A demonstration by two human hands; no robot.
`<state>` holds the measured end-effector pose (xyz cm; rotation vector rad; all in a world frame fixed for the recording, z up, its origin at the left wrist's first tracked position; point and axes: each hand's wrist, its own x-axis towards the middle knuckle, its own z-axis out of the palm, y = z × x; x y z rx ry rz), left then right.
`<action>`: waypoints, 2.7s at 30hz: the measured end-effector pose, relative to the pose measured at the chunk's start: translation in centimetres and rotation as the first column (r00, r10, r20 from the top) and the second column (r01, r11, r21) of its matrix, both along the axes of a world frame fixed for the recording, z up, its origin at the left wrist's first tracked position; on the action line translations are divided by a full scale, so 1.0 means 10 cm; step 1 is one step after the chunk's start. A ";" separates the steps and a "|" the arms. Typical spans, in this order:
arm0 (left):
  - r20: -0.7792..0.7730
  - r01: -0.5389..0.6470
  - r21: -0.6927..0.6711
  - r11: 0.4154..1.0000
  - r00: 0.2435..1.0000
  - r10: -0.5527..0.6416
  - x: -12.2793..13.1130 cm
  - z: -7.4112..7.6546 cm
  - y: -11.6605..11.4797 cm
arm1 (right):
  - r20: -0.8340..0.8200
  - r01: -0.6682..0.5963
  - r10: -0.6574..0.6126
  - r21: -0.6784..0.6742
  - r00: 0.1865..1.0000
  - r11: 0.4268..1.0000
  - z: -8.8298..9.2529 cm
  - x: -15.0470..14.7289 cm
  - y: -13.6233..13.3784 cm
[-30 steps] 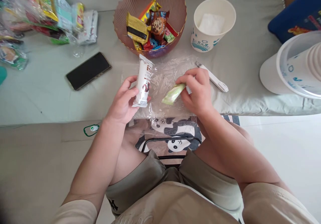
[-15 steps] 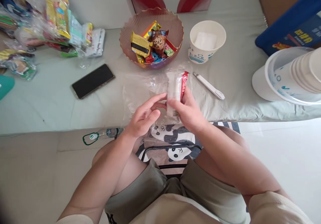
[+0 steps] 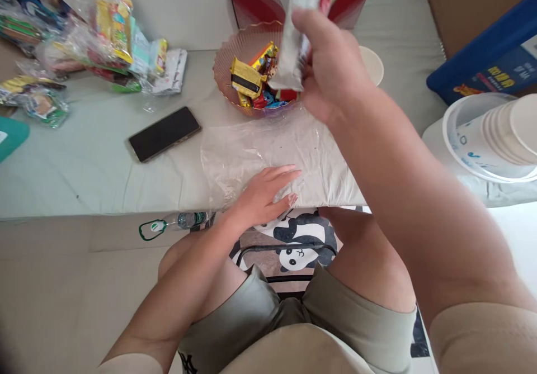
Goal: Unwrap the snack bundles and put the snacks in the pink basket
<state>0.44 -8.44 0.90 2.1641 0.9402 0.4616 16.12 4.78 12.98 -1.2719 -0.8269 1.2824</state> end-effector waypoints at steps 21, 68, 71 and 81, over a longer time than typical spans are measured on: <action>0.190 -0.151 0.156 0.976 0.974 0.121 -0.06 0.02 0.05 | 0.376 0.114 -0.207 0.253 0.903 0.961 -1.24 0.45 -0.85; 0.503 -0.523 -0.403 0.751 0.559 0.659 -0.95 -0.15 0.56 | 0.493 -0.168 -0.041 0.372 0.869 0.913 -1.31 0.87 -1.17; 0.482 -0.495 -0.459 0.738 0.558 0.675 -0.96 -0.14 0.55 | 0.422 -0.118 -0.019 0.297 0.907 0.947 -1.36 0.88 -1.14; 0.475 -0.456 -0.385 0.802 0.647 0.596 -1.13 -0.21 0.54 | 0.615 -0.187 0.074 0.121 0.785 0.975 -1.35 0.96 -1.12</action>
